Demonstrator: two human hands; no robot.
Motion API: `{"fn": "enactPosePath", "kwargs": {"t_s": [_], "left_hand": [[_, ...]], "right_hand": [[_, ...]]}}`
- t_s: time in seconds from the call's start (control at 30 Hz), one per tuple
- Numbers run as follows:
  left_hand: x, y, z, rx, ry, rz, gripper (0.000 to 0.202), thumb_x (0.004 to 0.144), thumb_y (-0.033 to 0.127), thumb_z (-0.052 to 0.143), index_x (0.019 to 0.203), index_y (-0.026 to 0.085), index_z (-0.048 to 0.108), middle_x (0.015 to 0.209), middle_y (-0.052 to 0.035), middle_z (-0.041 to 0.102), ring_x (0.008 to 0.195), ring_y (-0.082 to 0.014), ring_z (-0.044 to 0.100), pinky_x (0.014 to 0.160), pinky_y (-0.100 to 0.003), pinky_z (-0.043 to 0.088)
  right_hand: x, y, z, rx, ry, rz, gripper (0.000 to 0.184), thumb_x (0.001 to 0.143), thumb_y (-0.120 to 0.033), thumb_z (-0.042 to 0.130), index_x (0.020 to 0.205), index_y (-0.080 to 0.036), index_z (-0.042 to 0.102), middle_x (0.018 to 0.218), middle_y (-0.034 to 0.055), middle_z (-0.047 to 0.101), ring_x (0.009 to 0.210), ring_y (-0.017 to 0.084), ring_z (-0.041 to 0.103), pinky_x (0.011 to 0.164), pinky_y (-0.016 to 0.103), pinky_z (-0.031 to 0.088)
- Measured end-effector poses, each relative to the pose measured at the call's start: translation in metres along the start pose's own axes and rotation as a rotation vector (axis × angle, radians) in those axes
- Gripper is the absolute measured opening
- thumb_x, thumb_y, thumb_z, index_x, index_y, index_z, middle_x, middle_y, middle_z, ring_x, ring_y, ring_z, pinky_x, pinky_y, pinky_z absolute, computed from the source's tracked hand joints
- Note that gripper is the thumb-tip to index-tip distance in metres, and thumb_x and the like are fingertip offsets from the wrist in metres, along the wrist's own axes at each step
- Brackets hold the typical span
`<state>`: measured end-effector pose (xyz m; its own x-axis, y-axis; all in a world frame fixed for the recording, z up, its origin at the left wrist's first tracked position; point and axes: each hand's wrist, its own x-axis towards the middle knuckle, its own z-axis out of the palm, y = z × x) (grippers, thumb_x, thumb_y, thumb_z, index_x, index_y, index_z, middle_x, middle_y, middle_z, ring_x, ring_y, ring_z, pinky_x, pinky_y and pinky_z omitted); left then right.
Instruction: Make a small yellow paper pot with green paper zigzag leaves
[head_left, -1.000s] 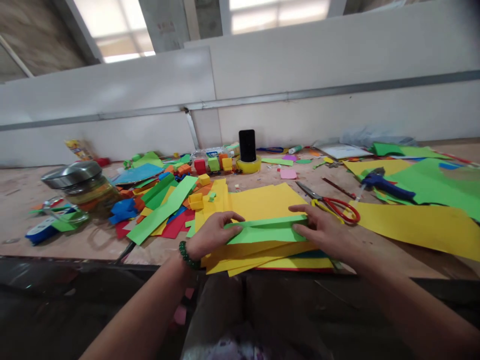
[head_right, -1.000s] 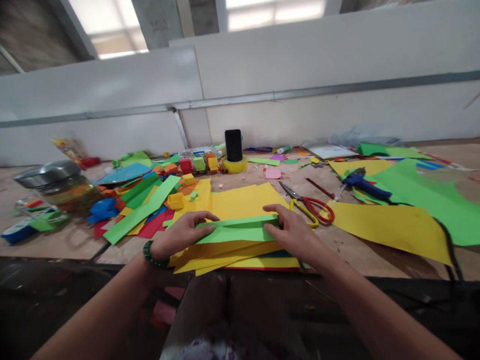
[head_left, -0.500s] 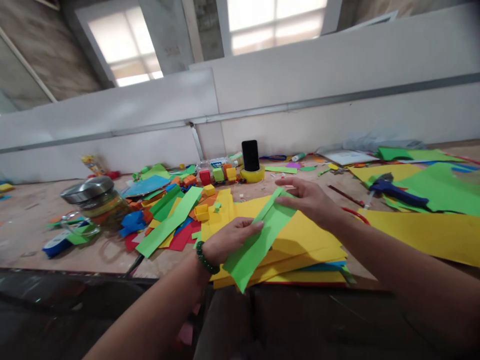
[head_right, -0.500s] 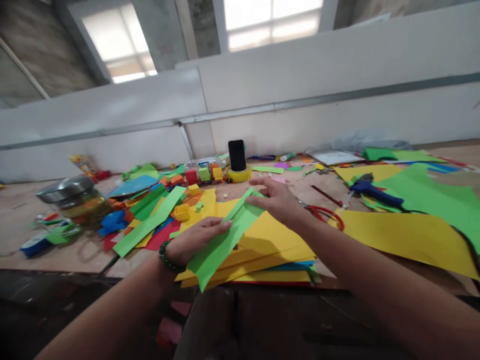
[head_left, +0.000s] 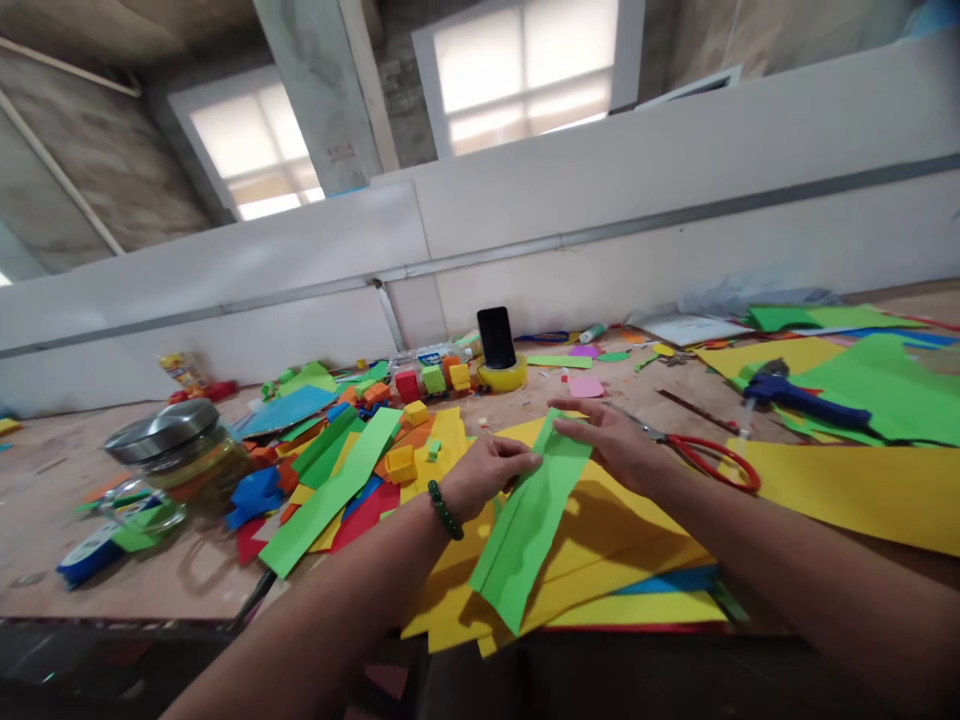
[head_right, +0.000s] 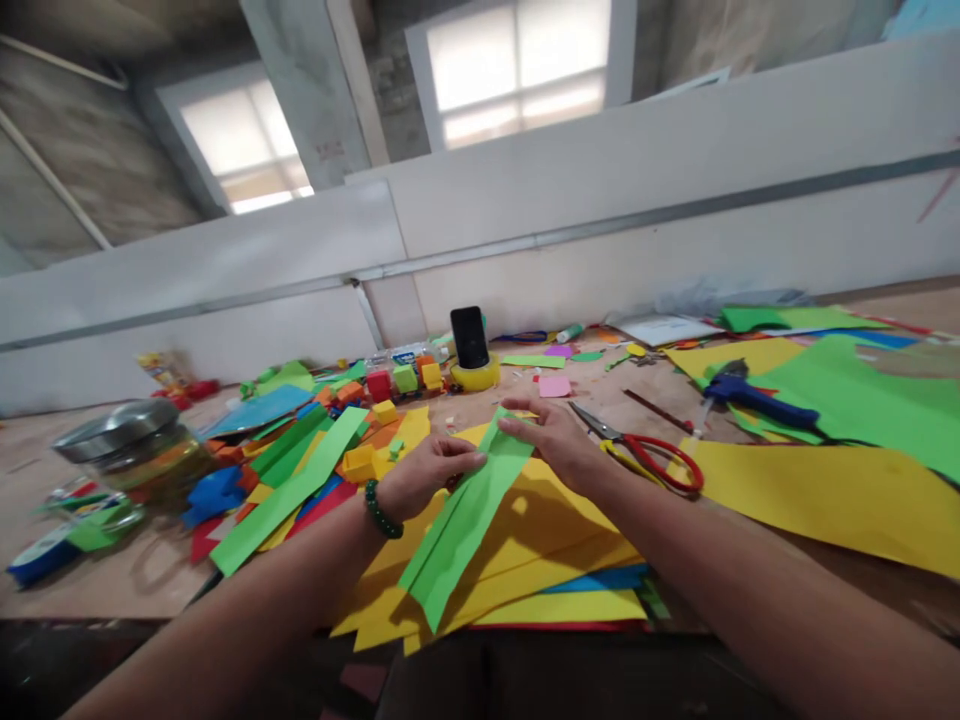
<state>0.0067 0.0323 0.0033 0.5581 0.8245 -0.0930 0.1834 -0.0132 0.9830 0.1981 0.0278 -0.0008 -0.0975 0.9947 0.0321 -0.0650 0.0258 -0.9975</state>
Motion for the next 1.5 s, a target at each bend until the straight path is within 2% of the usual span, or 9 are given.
{"fn": "enactPosePath", "kwargs": {"t_s": [0.17, 0.43, 0.7, 0.9, 1.0, 1.1, 1.23, 1.4, 1.5], "left_hand": [[0.009, -0.012, 0.008, -0.007, 0.04, 0.009, 0.036, 0.063, 0.046, 0.069, 0.057, 0.013, 0.056, 0.049, 0.0046, 0.043, 0.045, -0.0053, 0.035, 0.046, -0.023, 0.025], [0.001, -0.013, -0.013, -0.045, -0.147, -0.249, 0.038, 0.054, 0.042, 0.081, 0.064, 0.013, 0.057, 0.049, 0.0057, 0.046, 0.043, -0.0044, 0.038, 0.044, -0.02, 0.03], [-0.002, -0.013, -0.031, -0.033, -0.313, -0.203, 0.033, 0.056, 0.036, 0.082, 0.062, 0.013, 0.06, 0.054, 0.0042, 0.053, 0.047, -0.004, 0.044, 0.048, -0.019, 0.032], [-0.006, -0.009, -0.024, 0.025, -0.51, -0.182, 0.036, 0.066, 0.043, 0.075, 0.058, 0.012, 0.058, 0.048, 0.0037, 0.05, 0.043, -0.0038, 0.041, 0.045, -0.019, 0.03], [-0.006, -0.011, -0.01, -0.059, -0.446, -0.175, 0.036, 0.068, 0.045, 0.072, 0.063, 0.012, 0.06, 0.048, 0.003, 0.051, 0.039, -0.0045, 0.044, 0.04, -0.019, 0.028], [-0.004, -0.014, 0.001, -0.177, -0.236, -0.135, 0.034, 0.065, 0.041, 0.073, 0.077, 0.011, 0.064, 0.056, 0.0001, 0.059, 0.042, -0.0067, 0.052, 0.042, -0.018, 0.036], [0.001, -0.015, 0.006, -0.317, 0.033, -0.054, 0.031, 0.064, 0.034, 0.071, 0.082, 0.01, 0.063, 0.06, -0.0016, 0.063, 0.046, -0.0087, 0.059, 0.045, -0.017, 0.042], [0.004, -0.015, 0.006, -0.428, 0.12, -0.01, 0.027, 0.062, 0.027, 0.07, 0.081, 0.009, 0.063, 0.061, -0.0022, 0.064, 0.046, -0.0091, 0.06, 0.044, -0.016, 0.041], [0.005, -0.014, 0.008, -0.475, 0.192, 0.013, 0.025, 0.063, 0.025, 0.07, 0.079, 0.007, 0.064, 0.059, -0.0027, 0.064, 0.046, -0.0081, 0.059, 0.045, -0.015, 0.041]], "right_hand": [[0.007, 0.003, -0.006, -0.049, 0.012, -0.009, 0.047, 0.058, -0.02, 0.081, 0.102, -0.019, 0.066, 0.06, -0.0059, 0.06, 0.056, 0.011, 0.057, 0.056, 0.024, 0.044], [0.01, -0.007, -0.022, -0.022, 0.131, 0.035, 0.037, 0.058, -0.024, 0.08, 0.092, -0.02, 0.068, 0.061, -0.0013, 0.065, 0.053, 0.014, 0.058, 0.052, 0.027, 0.044], [0.012, -0.021, -0.037, 0.034, 0.256, -0.012, 0.036, 0.056, -0.02, 0.08, 0.09, -0.022, 0.068, 0.062, -0.0025, 0.065, 0.055, 0.011, 0.057, 0.052, 0.024, 0.046], [0.009, -0.019, -0.027, -0.04, 0.143, -0.066, 0.048, 0.056, -0.026, 0.082, 0.102, -0.023, 0.066, 0.073, -0.0007, 0.067, 0.061, 0.014, 0.06, 0.058, 0.027, 0.048], [0.005, -0.016, -0.013, -0.028, 0.12, -0.117, 0.049, 0.064, -0.036, 0.079, 0.109, -0.024, 0.064, 0.082, 0.001, 0.068, 0.07, 0.016, 0.062, 0.063, 0.028, 0.05], [0.0, -0.011, -0.001, -0.036, -0.004, -0.076, 0.044, 0.072, -0.045, 0.071, 0.11, -0.023, 0.063, 0.09, 0.0035, 0.069, 0.078, 0.017, 0.064, 0.066, 0.027, 0.051], [-0.006, -0.003, 0.007, -0.11, -0.178, 0.041, 0.043, 0.072, -0.04, 0.073, 0.109, -0.02, 0.065, 0.089, 0.0039, 0.071, 0.074, 0.015, 0.064, 0.06, 0.023, 0.049], [-0.007, -0.001, 0.008, 0.038, -0.235, 0.152, 0.042, 0.081, -0.054, 0.06, 0.095, -0.015, 0.069, 0.072, 0.0036, 0.07, 0.064, 0.015, 0.064, 0.058, 0.025, 0.05], [-0.007, -0.004, 0.009, 0.084, -0.187, 0.25, 0.041, 0.084, -0.053, 0.057, 0.091, -0.014, 0.068, 0.065, 0.0036, 0.068, 0.056, 0.013, 0.062, 0.05, 0.022, 0.049]]}}
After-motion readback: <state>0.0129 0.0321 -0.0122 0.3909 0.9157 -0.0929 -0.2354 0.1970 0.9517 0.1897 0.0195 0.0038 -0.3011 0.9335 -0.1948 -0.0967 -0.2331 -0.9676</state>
